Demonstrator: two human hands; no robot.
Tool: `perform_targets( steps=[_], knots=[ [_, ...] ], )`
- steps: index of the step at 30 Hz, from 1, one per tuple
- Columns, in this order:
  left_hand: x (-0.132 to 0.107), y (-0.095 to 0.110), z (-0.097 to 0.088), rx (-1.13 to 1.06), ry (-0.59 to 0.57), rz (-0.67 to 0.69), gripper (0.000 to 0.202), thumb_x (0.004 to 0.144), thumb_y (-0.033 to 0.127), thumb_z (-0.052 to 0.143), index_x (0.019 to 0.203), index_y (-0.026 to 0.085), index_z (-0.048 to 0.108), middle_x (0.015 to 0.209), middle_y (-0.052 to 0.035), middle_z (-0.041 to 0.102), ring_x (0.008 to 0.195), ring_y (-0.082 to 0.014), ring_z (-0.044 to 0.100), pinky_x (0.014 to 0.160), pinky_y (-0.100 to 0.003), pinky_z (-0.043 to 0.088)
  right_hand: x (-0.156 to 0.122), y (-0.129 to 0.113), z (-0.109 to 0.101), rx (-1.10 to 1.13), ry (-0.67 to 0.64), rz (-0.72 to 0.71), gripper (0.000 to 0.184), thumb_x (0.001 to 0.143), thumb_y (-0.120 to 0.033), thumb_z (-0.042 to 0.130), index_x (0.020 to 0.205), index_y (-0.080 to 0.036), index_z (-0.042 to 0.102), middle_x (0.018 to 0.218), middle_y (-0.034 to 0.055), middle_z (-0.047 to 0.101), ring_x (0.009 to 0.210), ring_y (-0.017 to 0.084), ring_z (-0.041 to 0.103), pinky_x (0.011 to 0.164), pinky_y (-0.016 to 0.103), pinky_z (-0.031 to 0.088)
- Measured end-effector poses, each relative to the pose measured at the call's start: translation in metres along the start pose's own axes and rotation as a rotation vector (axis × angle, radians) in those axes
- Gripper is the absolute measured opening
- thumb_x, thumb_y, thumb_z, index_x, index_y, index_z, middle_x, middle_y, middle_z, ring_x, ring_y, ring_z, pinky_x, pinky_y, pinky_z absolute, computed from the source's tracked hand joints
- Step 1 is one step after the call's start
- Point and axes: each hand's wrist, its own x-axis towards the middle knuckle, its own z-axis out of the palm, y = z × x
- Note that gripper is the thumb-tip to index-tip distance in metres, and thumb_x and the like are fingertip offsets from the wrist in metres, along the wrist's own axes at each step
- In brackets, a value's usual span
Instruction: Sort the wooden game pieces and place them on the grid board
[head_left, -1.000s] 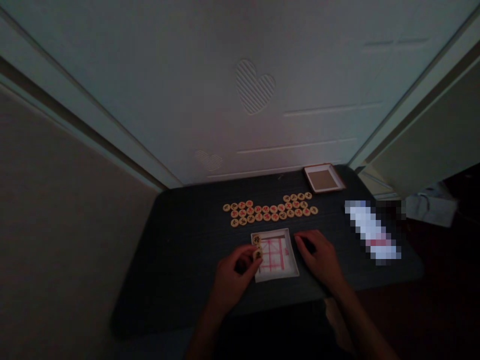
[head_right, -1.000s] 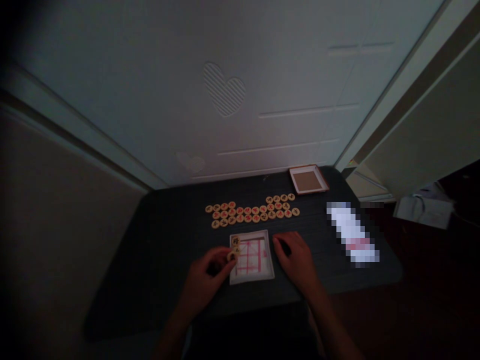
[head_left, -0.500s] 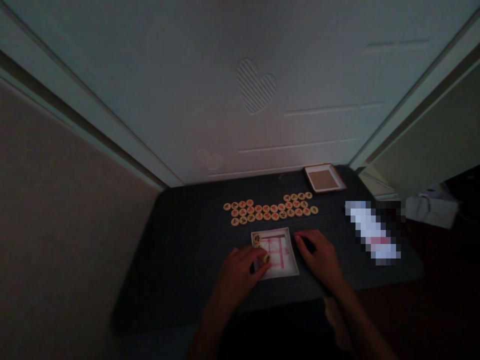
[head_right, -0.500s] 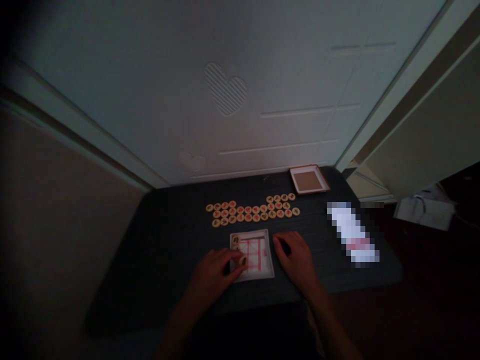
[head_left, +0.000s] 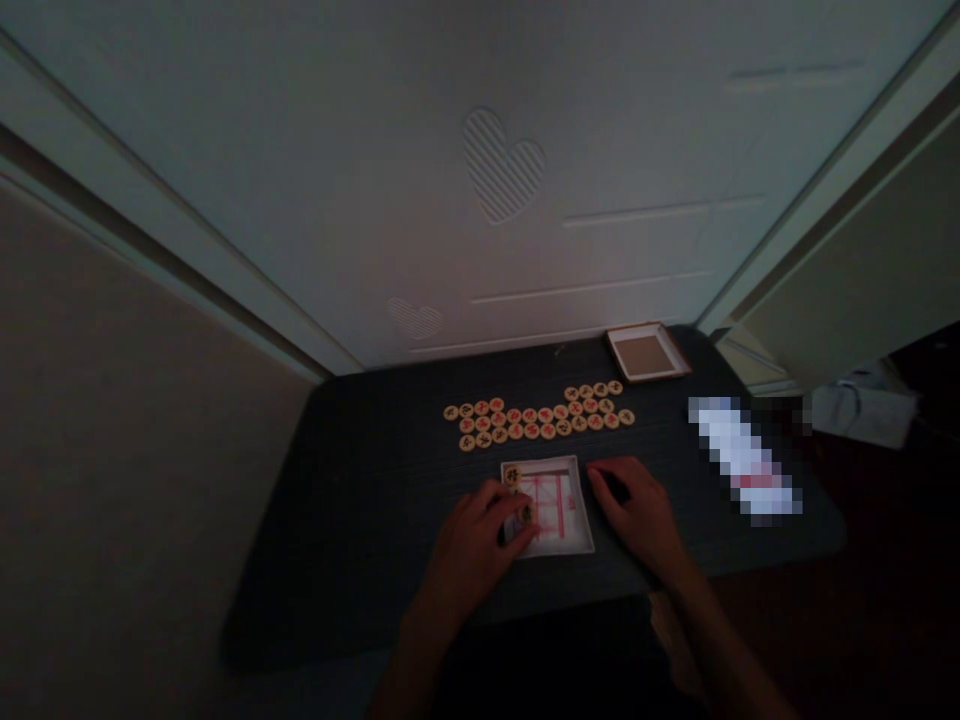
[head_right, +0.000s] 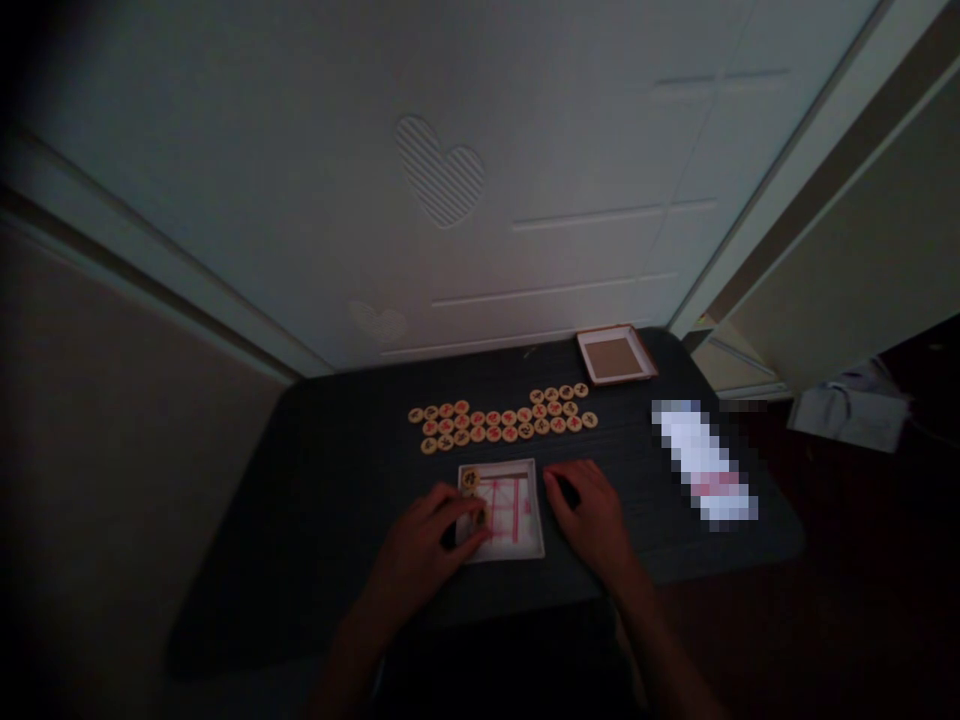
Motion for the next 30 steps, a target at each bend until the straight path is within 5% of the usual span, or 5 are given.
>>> perform_targets(
  steps=[14, 30],
  knots=[
    [0.0003, 0.0031, 0.004, -0.191, 0.003, -0.066, 0.016, 0.092, 0.027, 0.065, 0.107, 0.028, 0.068, 0.109, -0.0018, 0.055, 0.098, -0.0177, 0.063, 0.091, -0.034, 0.054, 0.0009, -0.0007, -0.0007, -0.017, -0.006, -0.002, 0.016, 0.098, -0.032, 0.056, 0.099, -0.024, 0.07, 0.095, 0.0054, 0.074, 0.09, 0.023, 0.067, 0.085, 0.039, 0.052],
    [-0.0002, 0.0029, 0.004, -0.158, 0.05, -0.1, 0.013, 0.09, 0.029, 0.064, 0.102, 0.026, 0.069, 0.106, -0.0035, 0.055, 0.093, -0.0187, 0.063, 0.087, -0.035, 0.055, 0.0011, -0.0012, -0.0013, -0.015, 0.004, -0.014, 0.017, 0.097, -0.032, 0.055, 0.098, -0.024, 0.07, 0.093, 0.0064, 0.074, 0.089, 0.024, 0.067, 0.081, 0.038, 0.054]
  ],
)
